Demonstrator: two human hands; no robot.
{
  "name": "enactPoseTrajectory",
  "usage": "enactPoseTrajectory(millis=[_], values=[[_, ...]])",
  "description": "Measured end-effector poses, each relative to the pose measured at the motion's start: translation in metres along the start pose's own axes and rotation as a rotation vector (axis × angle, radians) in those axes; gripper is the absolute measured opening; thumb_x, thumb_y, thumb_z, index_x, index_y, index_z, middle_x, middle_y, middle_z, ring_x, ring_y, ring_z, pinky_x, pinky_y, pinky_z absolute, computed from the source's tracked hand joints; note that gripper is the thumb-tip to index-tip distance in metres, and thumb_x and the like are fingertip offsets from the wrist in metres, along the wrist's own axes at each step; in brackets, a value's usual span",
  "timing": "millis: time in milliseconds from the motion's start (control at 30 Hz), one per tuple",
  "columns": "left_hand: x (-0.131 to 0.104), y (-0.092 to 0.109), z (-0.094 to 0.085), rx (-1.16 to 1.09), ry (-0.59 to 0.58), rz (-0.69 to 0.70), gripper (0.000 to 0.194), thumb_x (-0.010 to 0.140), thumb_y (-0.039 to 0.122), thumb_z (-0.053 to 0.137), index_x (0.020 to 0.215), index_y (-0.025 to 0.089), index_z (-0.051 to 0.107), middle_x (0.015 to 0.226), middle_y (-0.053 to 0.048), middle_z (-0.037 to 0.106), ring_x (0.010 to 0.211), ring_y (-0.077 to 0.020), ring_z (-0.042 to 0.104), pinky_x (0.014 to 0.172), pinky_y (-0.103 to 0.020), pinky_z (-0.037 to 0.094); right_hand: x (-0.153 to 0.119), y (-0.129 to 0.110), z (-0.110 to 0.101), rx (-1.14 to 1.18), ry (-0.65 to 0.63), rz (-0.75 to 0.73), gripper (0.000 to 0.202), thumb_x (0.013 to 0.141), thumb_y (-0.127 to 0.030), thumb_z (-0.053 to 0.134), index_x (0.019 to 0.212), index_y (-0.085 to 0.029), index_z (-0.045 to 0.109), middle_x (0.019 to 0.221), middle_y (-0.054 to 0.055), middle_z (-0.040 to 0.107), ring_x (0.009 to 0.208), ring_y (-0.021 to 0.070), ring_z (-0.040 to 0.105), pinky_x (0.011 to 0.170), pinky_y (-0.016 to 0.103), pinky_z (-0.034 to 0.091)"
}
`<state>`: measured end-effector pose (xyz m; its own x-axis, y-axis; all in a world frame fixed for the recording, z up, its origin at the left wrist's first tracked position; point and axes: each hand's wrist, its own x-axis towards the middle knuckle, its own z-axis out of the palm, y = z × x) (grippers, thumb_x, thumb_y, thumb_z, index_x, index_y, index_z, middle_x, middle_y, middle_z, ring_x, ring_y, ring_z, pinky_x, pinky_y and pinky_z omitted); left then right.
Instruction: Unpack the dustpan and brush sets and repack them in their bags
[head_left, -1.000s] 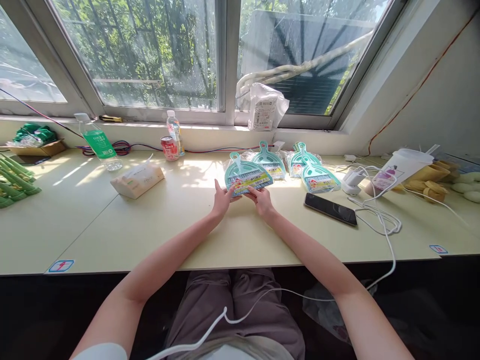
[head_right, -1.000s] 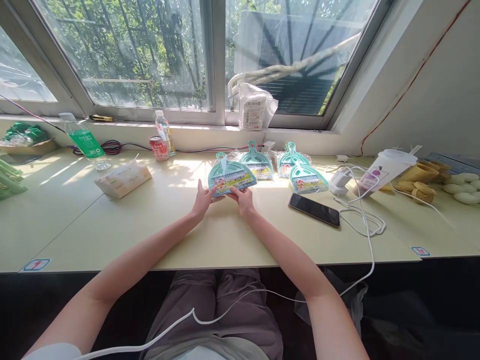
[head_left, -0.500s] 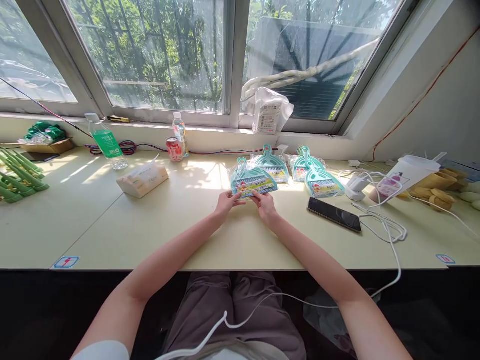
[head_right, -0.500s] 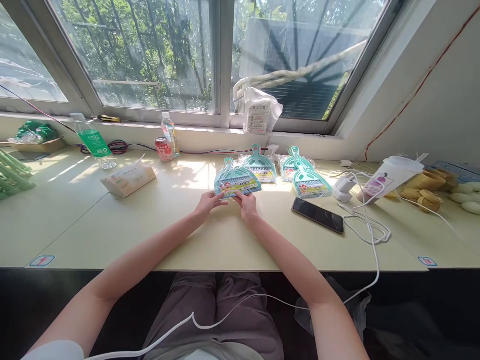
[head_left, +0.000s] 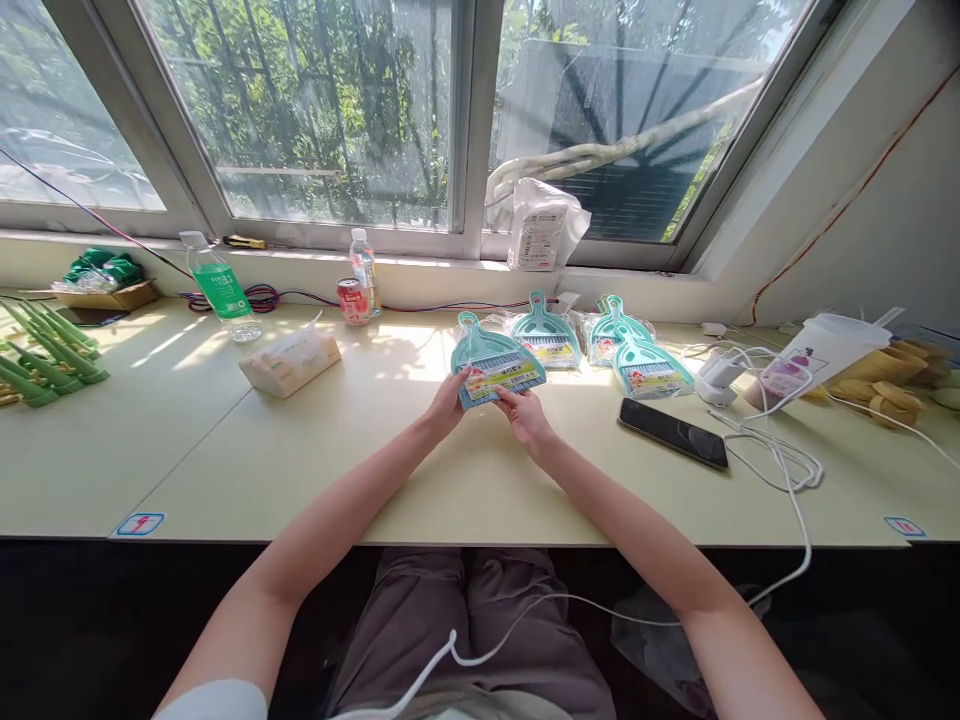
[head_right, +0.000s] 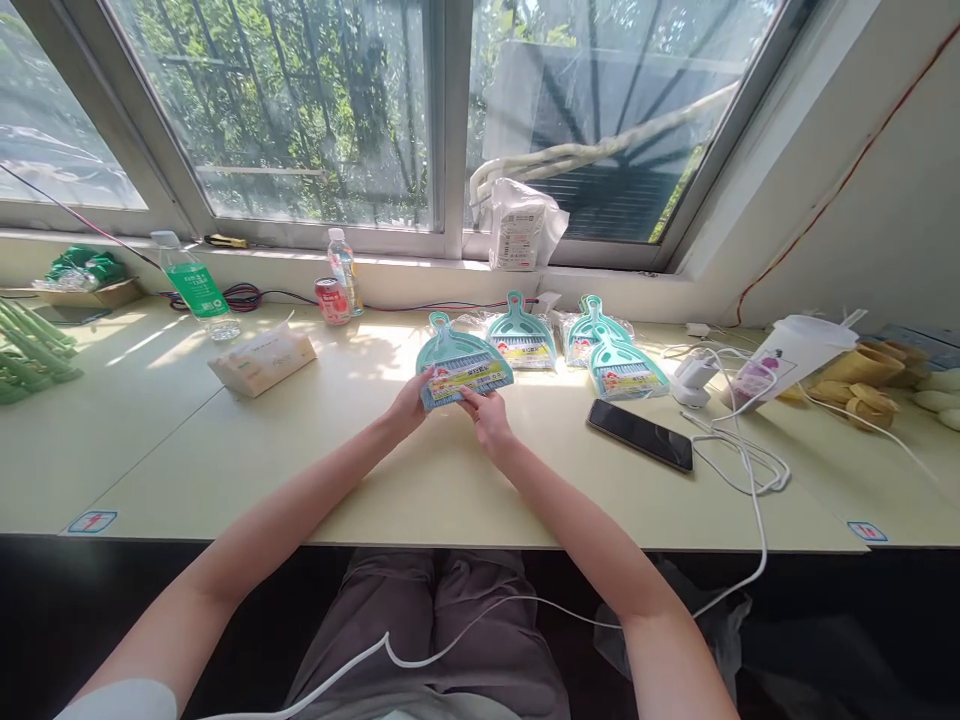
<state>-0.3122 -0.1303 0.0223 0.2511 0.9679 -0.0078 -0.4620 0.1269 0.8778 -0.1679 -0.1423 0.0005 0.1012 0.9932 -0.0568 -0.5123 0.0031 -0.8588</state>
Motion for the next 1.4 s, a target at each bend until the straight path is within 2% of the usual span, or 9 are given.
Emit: enactPoseTrajectory(millis=[267,400,500,667,833,933,1167,1300,1400], values=[[-0.015,-0.008,0.011,0.140,-0.043,0.073,0.057,0.077,0.037,0.073,0.129,0.022,0.054,0.137,-0.012,0.058,0.125,-0.0286,0.055,0.099,-0.046,0.049,0.001,-0.003,-0.001,0.037,0.034,-0.061,0.033,0.064,-0.016,0.079,0.092,-0.020,0.062,0.103,0.004,0.072,0.111,0.0224,0.067,0.097,0.031,0.059],[-0.014,-0.001,0.011,0.075,-0.131,-0.070,0.050,0.084,0.045,0.064,0.127,0.022,0.056,0.144,-0.011,0.053,0.128,-0.0299,0.053,0.097,-0.047,0.051,-0.002,-0.008,0.000,0.069,0.051,-0.078,0.032,0.066,-0.015,0.078,0.093,-0.020,0.062,0.104,0.004,0.072,0.112,0.0219,0.066,0.099,0.030,0.058],[-0.009,0.002,0.011,0.000,-0.089,-0.080,0.047,0.090,0.051,0.052,0.124,0.020,0.059,0.140,-0.010,0.057,0.126,-0.0277,0.055,0.100,-0.043,0.050,-0.003,-0.006,0.002,0.103,0.053,-0.094,0.032,0.066,-0.015,0.078,0.093,-0.020,0.063,0.103,0.004,0.072,0.112,0.0219,0.066,0.100,0.031,0.057],[-0.010,-0.007,0.014,-0.005,0.063,0.093,0.045,0.083,0.036,0.066,0.123,0.017,0.058,0.128,-0.010,0.065,0.121,-0.0266,0.059,0.104,-0.041,0.047,-0.005,-0.001,0.004,0.097,0.037,-0.065,0.032,0.062,-0.014,0.081,0.089,-0.019,0.065,0.102,0.003,0.072,0.109,0.0218,0.067,0.098,0.032,0.058],[-0.016,-0.011,0.019,-0.026,-0.044,0.015,0.050,0.081,0.038,0.071,0.124,0.017,0.058,0.130,-0.012,0.063,0.121,-0.0263,0.059,0.106,-0.042,0.045,-0.005,-0.010,0.001,0.102,0.049,-0.121,0.034,0.060,-0.015,0.083,0.090,-0.018,0.067,0.099,0.004,0.073,0.104,0.0212,0.068,0.094,0.031,0.060],[-0.015,-0.005,0.015,0.041,-0.081,0.073,0.054,0.077,0.041,0.075,0.123,0.017,0.059,0.130,-0.013,0.063,0.117,-0.0279,0.061,0.100,-0.044,0.049,-0.004,-0.013,0.001,0.108,0.018,-0.127,0.032,0.062,-0.015,0.081,0.090,-0.019,0.067,0.100,0.003,0.073,0.103,0.0203,0.069,0.093,0.030,0.059],[0.001,-0.012,-0.003,0.320,0.020,0.223,0.055,0.070,0.048,0.078,0.111,0.015,0.060,0.116,-0.014,0.068,0.095,-0.0268,0.066,0.076,-0.039,0.058,0.001,-0.002,-0.002,0.065,0.019,-0.038,0.024,0.068,-0.012,0.074,0.090,-0.018,0.067,0.100,0.002,0.074,0.100,0.0196,0.070,0.095,0.031,0.059],[0.006,-0.014,-0.008,0.340,0.021,0.204,0.055,0.072,0.047,0.076,0.113,0.016,0.057,0.118,-0.014,0.066,0.092,-0.0257,0.066,0.070,-0.038,0.060,0.006,-0.006,-0.004,0.034,-0.028,0.019,0.020,0.072,-0.010,0.072,0.091,-0.017,0.068,0.100,0.003,0.075,0.098,0.0169,0.071,0.097,0.029,0.057],[0.005,-0.005,-0.013,0.309,0.013,0.184,0.057,0.073,0.046,0.074,0.117,0.016,0.054,0.125,-0.015,0.063,0.094,-0.0269,0.067,0.071,-0.040,0.060,0.012,-0.016,-0.009,-0.036,-0.078,0.108,0.014,0.079,-0.017,0.070,0.093,-0.015,0.069,0.095,0.006,0.075,0.092,0.0178,0.072,0.095,0.032,0.058]])
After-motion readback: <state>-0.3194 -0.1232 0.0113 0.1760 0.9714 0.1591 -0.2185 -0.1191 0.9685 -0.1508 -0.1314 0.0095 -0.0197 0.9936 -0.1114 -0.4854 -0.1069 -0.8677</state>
